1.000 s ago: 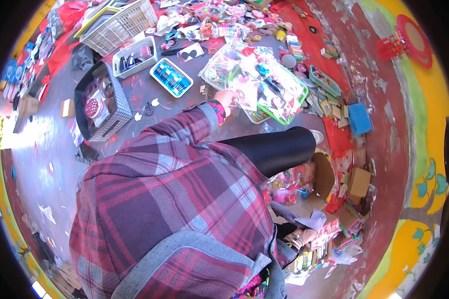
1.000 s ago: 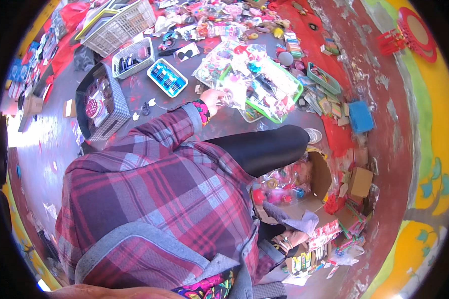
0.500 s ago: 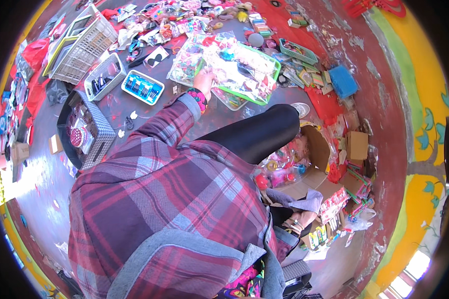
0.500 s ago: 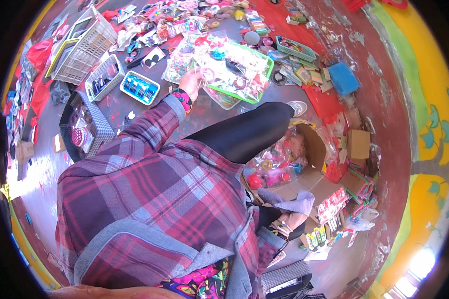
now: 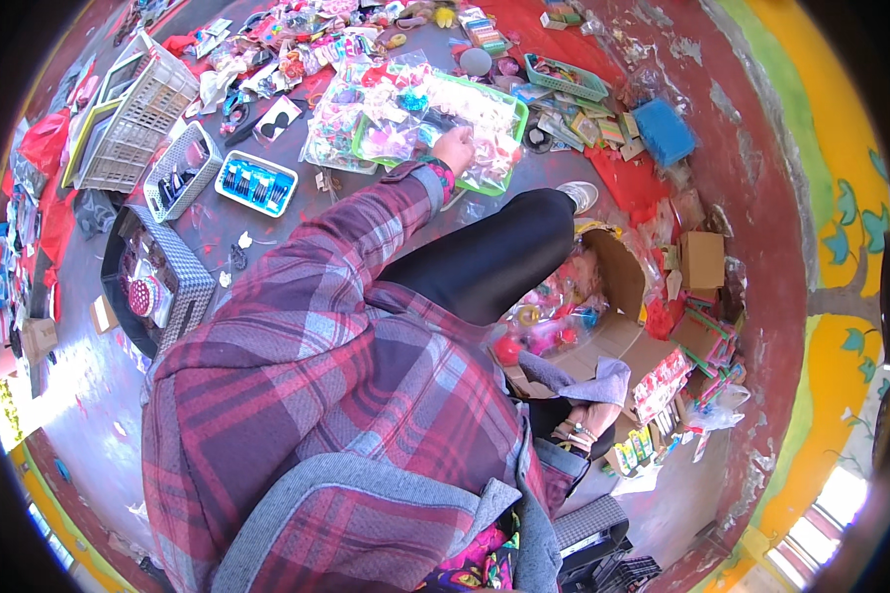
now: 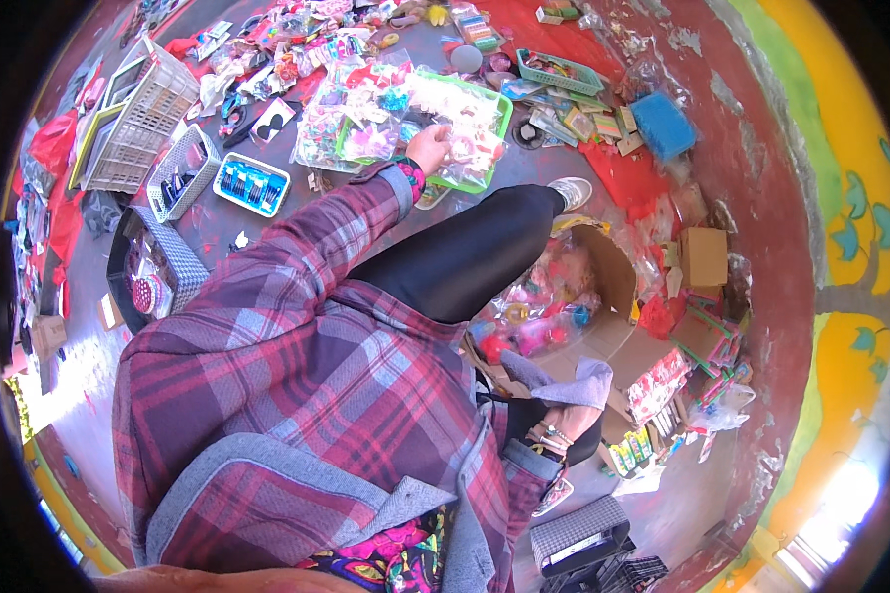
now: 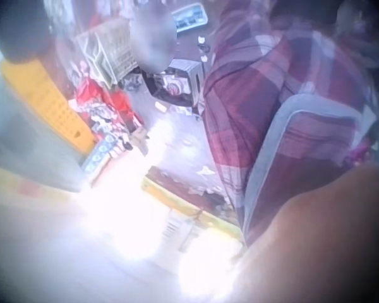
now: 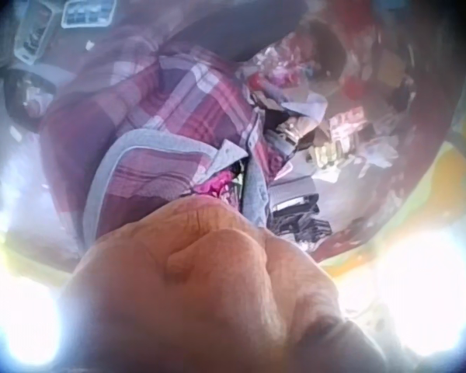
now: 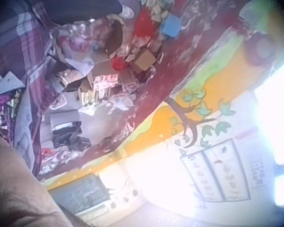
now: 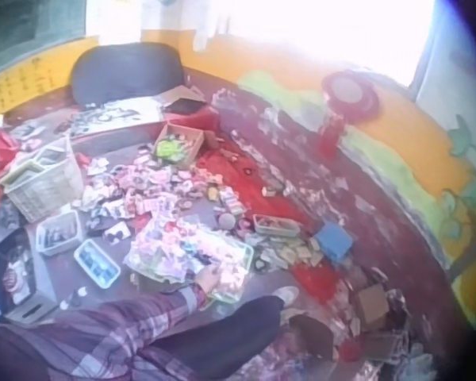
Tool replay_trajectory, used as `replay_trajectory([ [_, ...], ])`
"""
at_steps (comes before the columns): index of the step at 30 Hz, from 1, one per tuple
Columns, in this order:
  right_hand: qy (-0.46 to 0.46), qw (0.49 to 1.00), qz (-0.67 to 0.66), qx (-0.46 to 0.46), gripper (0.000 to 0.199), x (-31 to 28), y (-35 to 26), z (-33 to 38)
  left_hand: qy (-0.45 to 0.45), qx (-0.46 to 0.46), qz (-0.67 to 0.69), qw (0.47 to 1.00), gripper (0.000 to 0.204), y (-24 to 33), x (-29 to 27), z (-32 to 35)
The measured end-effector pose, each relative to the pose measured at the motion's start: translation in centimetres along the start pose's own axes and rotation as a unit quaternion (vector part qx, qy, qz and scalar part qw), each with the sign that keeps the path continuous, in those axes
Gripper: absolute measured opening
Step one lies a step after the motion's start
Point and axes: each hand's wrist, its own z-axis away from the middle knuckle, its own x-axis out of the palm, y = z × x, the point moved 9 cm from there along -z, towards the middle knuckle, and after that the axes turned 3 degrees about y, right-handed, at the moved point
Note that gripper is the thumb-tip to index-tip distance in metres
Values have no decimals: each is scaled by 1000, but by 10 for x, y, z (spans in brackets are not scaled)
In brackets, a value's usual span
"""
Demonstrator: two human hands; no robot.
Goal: The person sits on the floor and repeatedly picks up small packaged items from a green tray, wipes them with a cloth, and places them into a cardboard box. The person handles items one at a time, including hair accessories and small toys, and continues the cycle of picking, wiping, and placing throughout the clip.
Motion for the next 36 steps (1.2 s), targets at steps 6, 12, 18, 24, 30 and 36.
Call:
replay_trajectory([
  [6, -26, 998, -53, 11, 31, 16, -3, 5, 211, 72, -193, 955, 34, 20, -52, 20],
  [12, -117, 980, 86, -139, 40, 78, -61, 51, -101, 165, 304, 933, 16, 208, -84, 113],
  [18, -158, 976, 109, -99, 41, 74, -28, 43, -24, 591, 418, 690, 14, 375, -198, 295],
  [24, -158, 978, 105, -90, 41, 60, -25, 46, 30, 657, 462, 595, 15, 396, -229, 354],
  [30, -166, 977, 102, -89, 42, 59, -30, 49, -2, 674, 414, 612, 16, 384, -225, 363],
  [36, -152, 979, 84, -104, 43, 45, -48, 57, -96, 711, 346, 605, 18, 357, -201, 362],
])
